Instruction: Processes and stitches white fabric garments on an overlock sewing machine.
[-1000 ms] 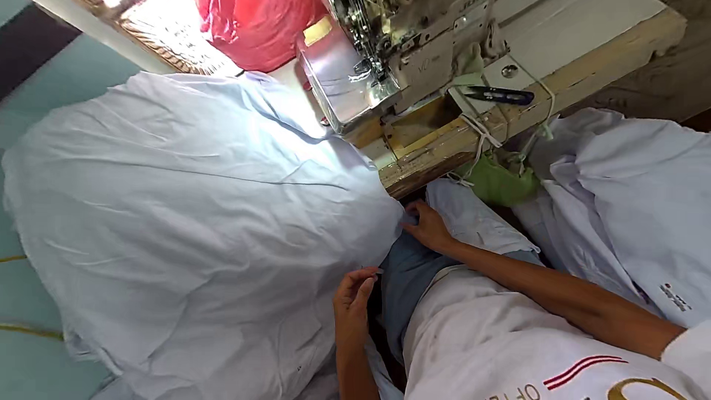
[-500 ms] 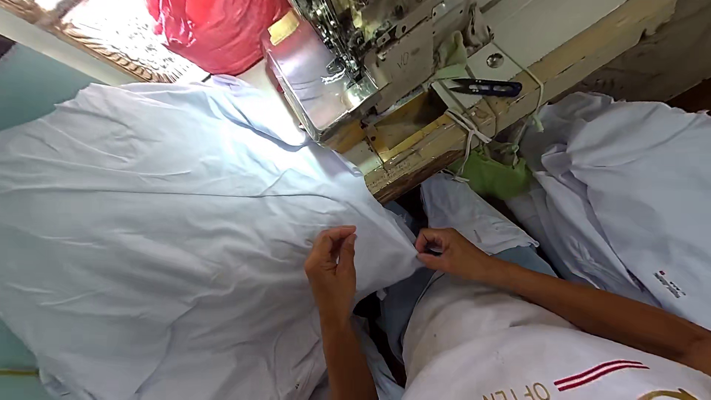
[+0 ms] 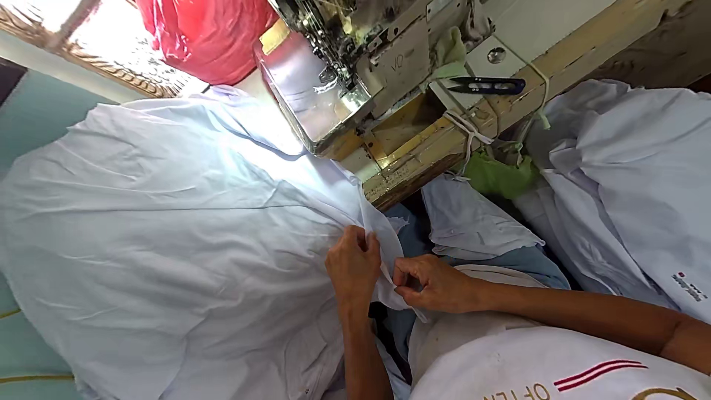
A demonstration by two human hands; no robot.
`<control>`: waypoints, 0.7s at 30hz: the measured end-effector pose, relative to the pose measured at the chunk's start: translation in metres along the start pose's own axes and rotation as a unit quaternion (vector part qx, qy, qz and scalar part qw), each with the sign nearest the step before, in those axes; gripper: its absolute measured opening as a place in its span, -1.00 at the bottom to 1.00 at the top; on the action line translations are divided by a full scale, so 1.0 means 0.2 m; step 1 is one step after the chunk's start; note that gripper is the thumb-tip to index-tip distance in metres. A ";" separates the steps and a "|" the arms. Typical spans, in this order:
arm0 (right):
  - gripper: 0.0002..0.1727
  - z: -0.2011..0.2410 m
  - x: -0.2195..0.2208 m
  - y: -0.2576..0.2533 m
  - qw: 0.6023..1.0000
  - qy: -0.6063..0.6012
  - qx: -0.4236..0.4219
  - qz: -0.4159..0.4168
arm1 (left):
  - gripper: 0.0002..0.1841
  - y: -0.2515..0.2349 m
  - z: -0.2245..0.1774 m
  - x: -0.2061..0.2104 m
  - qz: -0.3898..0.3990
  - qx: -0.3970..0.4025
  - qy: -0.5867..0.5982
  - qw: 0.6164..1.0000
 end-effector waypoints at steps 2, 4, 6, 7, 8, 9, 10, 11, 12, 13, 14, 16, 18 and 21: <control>-0.83 -0.01 0.02 0.00 0.999 0.039 -0.028 0.015 | -0.84 0.00 0.03 0.00 -0.024 0.009 0.014 1.000; -0.84 -0.01 0.04 -0.01 0.996 0.072 -0.045 0.023 | -0.83 0.00 0.07 0.00 -0.064 0.026 0.033 0.997; -0.83 -0.02 0.05 -0.01 0.995 0.087 -0.038 0.031 | -0.80 0.02 0.09 -0.01 -0.110 0.037 0.024 0.993; -0.81 -0.02 0.05 -0.01 0.995 0.090 -0.029 0.035 | -0.79 0.03 0.09 -0.03 -0.133 0.036 0.010 0.990; -0.78 -0.03 0.03 -0.01 0.994 0.096 -0.015 0.041 | -0.78 0.05 0.08 -0.05 -0.159 0.032 -0.010 0.987; -0.75 -0.04 0.02 -0.02 0.993 0.109 0.002 0.045 | -0.78 0.07 0.08 -0.07 -0.185 0.029 -0.025 0.982; -0.71 -0.05 0.00 -0.02 0.990 0.128 0.026 0.052 | -0.78 0.10 0.07 -0.09 -0.212 0.034 -0.026 0.976; -0.64 -0.07 -0.03 -0.02 0.985 0.150 0.061 0.065 | -0.78 0.12 0.07 -0.12 -0.236 0.047 -0.006 0.971; -0.53 -0.09 -0.06 -0.02 0.977 0.166 0.107 0.083 | -0.78 0.15 0.07 -0.14 -0.253 0.068 0.038 0.964; -0.42 -0.12 -0.10 -0.02 0.967 0.177 0.151 0.104 | -0.79 0.17 0.07 -0.16 -0.259 0.099 0.102 0.955; -0.33 -0.14 -0.14 -0.02 0.956 0.188 0.185 0.126 | -0.81 0.19 0.08 -0.19 -0.254 0.129 0.167 0.944; -0.29 -0.22 -0.17 -0.03 0.940 0.223 0.204 0.157 | -0.86 0.20 0.09 -0.24 -0.233 0.164 0.261 0.922; -0.44 -0.28 -0.15 -0.03 0.926 0.254 0.203 0.193 | -0.86 0.18 0.14 -0.23 -0.225 0.155 0.305 0.912; -0.57 -0.30 -0.14 -0.02 0.914 0.256 0.231 0.216 | -0.96 0.16 0.22 -0.16 -0.238 0.107 0.309 0.915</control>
Point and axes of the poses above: each hand's wrist, its own y-axis away from the middle knuckle, its own x-axis out of the palm, z = x × y, the point moved 4 cm from there along -y, towards the middle knuckle, and after that the axes turned 13 degrees about z, right-handed, at the moved point
